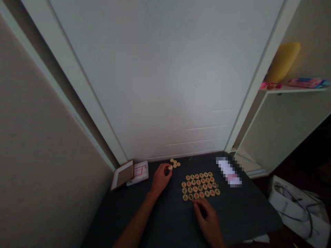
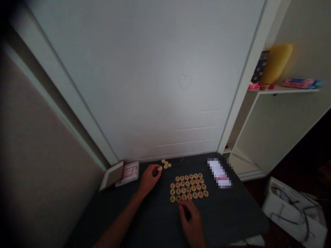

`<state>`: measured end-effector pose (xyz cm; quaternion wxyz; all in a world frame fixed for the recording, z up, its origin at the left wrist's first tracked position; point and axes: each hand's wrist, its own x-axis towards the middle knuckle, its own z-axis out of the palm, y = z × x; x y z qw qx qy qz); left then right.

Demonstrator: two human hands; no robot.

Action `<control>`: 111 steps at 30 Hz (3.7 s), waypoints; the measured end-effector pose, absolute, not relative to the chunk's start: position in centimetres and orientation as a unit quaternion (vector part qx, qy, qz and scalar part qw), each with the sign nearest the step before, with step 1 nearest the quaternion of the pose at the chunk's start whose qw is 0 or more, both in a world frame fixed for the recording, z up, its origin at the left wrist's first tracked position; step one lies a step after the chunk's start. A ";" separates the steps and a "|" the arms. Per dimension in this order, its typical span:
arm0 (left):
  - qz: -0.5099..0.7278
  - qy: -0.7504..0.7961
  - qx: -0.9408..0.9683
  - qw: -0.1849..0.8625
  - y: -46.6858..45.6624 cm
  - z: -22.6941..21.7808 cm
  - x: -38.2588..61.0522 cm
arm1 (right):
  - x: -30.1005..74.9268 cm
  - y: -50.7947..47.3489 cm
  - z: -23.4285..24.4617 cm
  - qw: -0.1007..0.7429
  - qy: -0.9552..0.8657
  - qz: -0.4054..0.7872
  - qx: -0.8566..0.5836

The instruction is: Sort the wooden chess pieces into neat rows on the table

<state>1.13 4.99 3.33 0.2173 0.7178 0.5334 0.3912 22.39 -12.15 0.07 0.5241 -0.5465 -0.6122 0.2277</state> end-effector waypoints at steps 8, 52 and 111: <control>0.422 0.431 0.636 0.481 0.0 3.6 2.5 | 21.8 -6.6 3.4 0.510 -0.703 0.152 -0.471; 0.448 0.398 0.494 0.630 0.3 3.8 3.6 | 21.4 -0.8 2.9 0.461 -0.754 0.211 -0.418; 0.374 0.404 0.739 0.388 5.4 17.5 2.1 | 22.1 5.7 15.6 0.449 -0.718 0.383 -0.368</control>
